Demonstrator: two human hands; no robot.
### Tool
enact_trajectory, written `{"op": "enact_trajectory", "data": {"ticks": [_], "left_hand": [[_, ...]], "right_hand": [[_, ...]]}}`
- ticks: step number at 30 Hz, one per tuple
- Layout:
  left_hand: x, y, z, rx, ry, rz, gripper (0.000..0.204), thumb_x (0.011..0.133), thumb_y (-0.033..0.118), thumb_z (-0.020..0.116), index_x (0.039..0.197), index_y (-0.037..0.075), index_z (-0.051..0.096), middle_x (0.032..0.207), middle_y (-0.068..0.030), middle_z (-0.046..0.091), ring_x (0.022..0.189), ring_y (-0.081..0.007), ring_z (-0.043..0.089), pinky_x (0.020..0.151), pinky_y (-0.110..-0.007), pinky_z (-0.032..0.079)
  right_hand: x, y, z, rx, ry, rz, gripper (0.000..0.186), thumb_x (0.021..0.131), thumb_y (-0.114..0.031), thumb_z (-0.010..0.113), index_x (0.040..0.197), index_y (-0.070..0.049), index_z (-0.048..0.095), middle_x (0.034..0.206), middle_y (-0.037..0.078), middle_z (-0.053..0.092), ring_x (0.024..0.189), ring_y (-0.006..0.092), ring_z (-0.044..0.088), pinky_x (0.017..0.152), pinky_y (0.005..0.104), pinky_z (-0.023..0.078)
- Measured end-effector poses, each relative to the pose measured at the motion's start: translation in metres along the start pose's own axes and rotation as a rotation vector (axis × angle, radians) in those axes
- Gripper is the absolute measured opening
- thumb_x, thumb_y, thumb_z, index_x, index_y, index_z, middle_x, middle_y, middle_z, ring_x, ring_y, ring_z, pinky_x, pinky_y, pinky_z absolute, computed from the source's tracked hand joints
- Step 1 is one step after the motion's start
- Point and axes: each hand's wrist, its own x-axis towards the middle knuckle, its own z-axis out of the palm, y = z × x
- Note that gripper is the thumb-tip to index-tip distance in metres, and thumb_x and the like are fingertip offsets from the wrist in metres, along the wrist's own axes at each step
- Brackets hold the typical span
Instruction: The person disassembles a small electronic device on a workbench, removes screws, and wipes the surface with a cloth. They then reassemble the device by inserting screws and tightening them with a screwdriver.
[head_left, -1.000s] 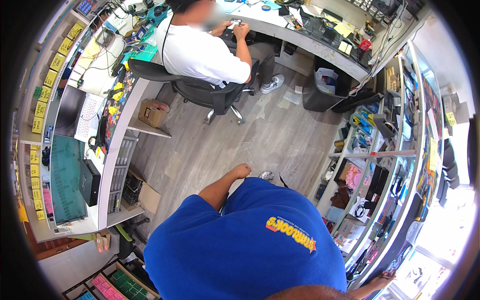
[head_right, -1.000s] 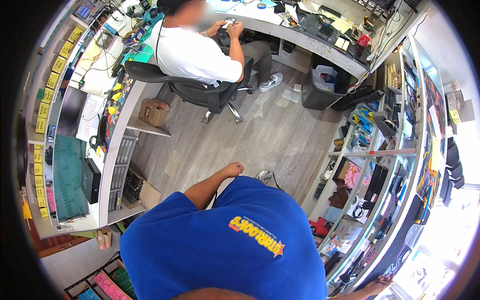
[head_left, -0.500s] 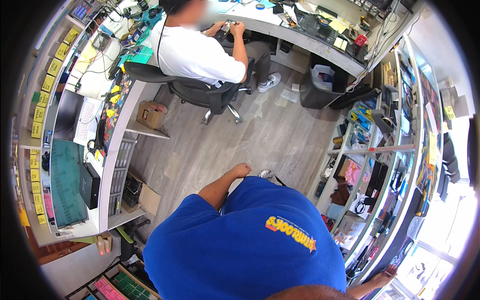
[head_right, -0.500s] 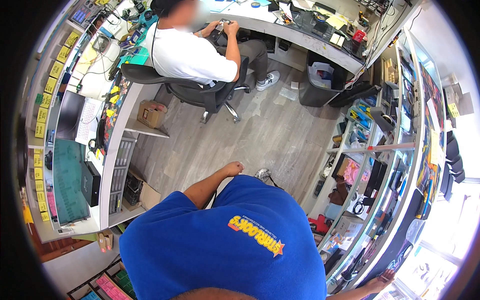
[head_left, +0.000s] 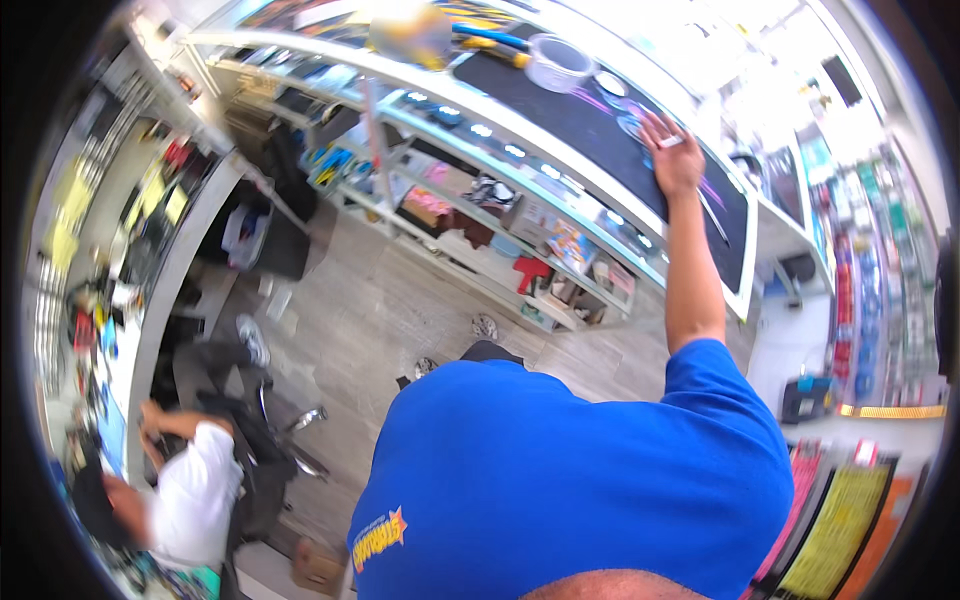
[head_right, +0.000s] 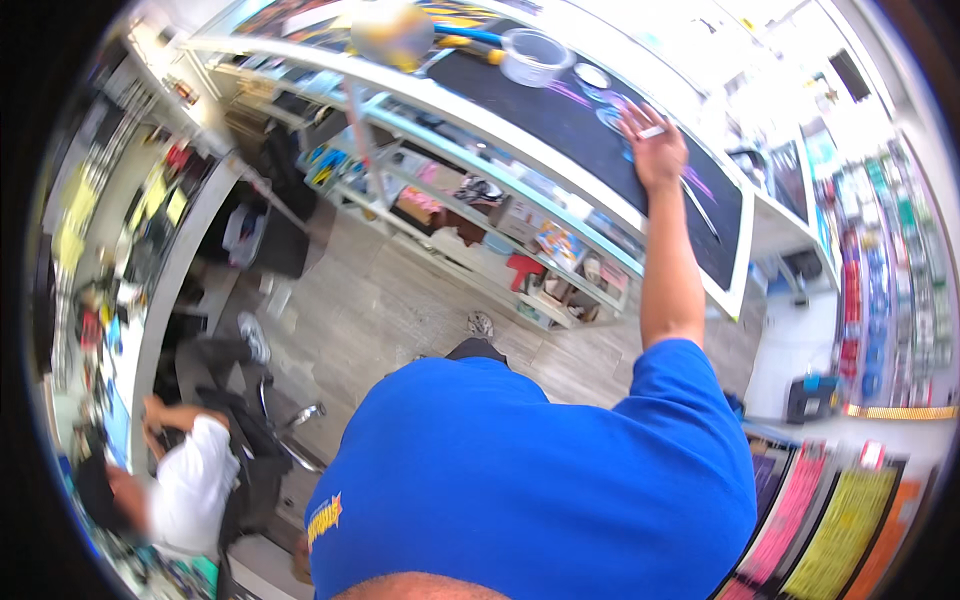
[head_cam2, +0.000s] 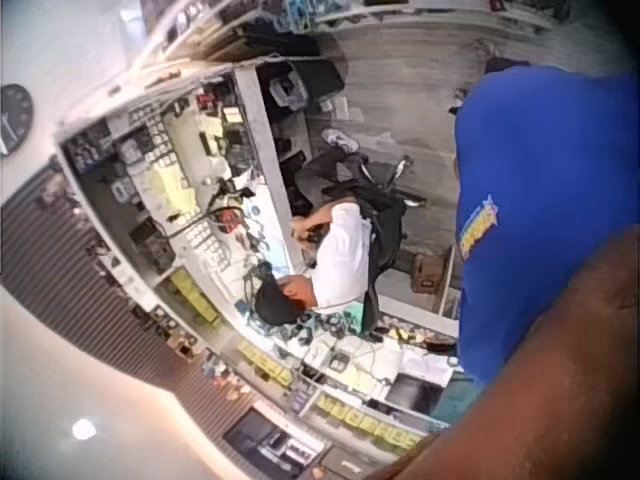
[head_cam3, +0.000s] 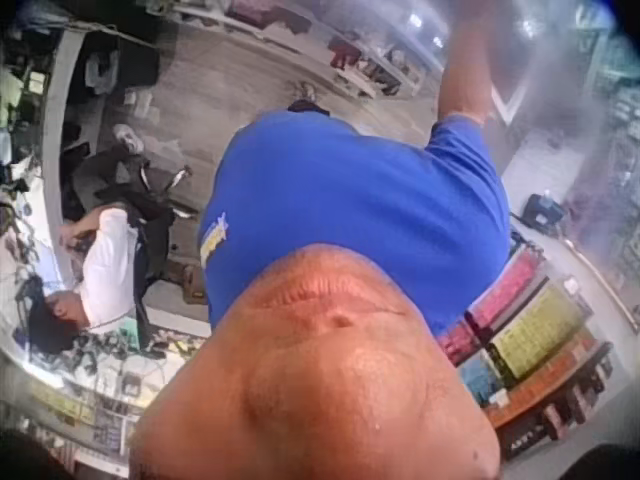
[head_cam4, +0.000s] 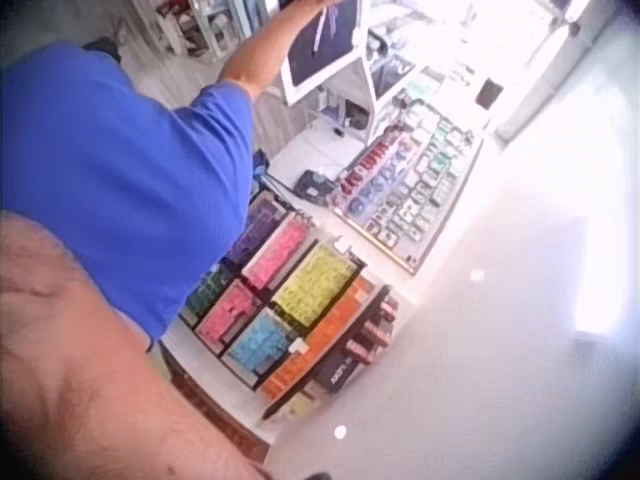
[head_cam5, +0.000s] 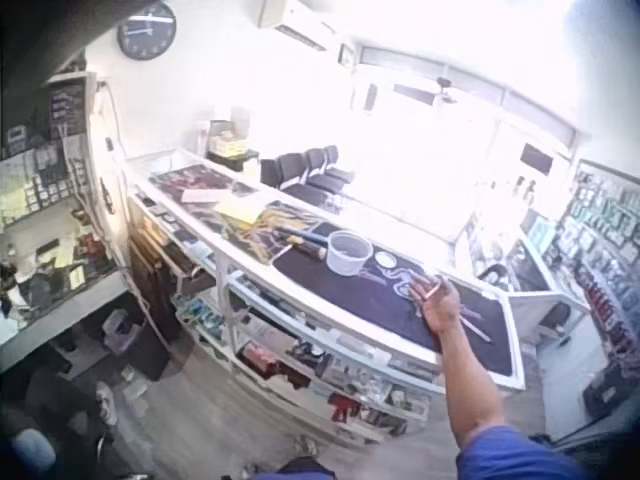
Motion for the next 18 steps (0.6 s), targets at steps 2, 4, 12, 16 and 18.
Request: {"op": "enact_trajectory", "data": {"ticks": [2,4,12,16,18], "left_hand": [[-0.001,0.007,-0.012,0.041,-0.025,-0.031,0.033,0.104,0.025,0.055,0.117,0.001,0.073,0.108,-0.0217,0.074,0.101,-0.0366,0.07,0.089,-0.047,0.055],[-0.001,0.014,-0.022,0.079,-0.032,-0.031,0.034,0.104,0.026,0.055,0.118,0.0,0.072,0.108,-0.0219,0.074,0.101,-0.0361,0.07,0.088,-0.047,0.055],[0.006,0.043,-0.042,0.304,-0.067,0.107,0.038,0.106,0.03,0.053,0.119,-0.001,0.071,0.105,-0.0226,0.074,0.099,-0.0338,0.071,0.086,-0.045,0.054],[0.012,0.047,-0.038,0.089,-0.031,0.005,0.038,0.107,0.031,0.054,0.119,-0.001,0.07,0.104,-0.0211,0.074,0.096,-0.0305,0.071,0.083,-0.043,0.054],[0.016,0.052,-0.031,-0.045,-0.072,-0.009,0.038,0.108,0.032,0.055,0.119,-0.001,0.07,0.101,-0.0185,0.075,0.094,-0.0268,0.07,0.08,-0.041,0.055]], "right_hand": [[-0.011,-0.005,0.029,-0.014,-0.048,-0.006,0.056,0.112,-0.03,0.032,0.148,0.012,0.039,0.155,0.041,0.043,0.142,0.0567,0.048,0.119,0.0637,0.044],[-0.02,-0.007,0.049,-0.034,0.038,-0.007,0.056,0.112,-0.03,0.03,0.147,0.013,0.04,0.154,0.042,0.043,0.142,0.0571,0.048,0.12,0.0642,0.043],[-0.023,-0.007,0.045,0.018,0.008,0.037,0.051,0.11,-0.03,0.033,0.134,0.012,0.051,0.154,0.042,0.045,0.143,0.0573,0.047,0.12,0.0672,0.041],[-0.031,-0.004,0.045,0.053,0.005,0.037,0.051,0.11,-0.03,0.034,0.132,0.011,0.053,0.154,0.041,0.046,0.143,0.0558,0.048,0.121,0.068,0.039],[-0.036,-0.005,0.052,0.064,-0.011,0.036,0.051,0.11,-0.03,0.034,0.133,0.01,0.054,0.155,0.04,0.047,0.144,0.0547,0.048,0.121,0.0681,0.039]]}}
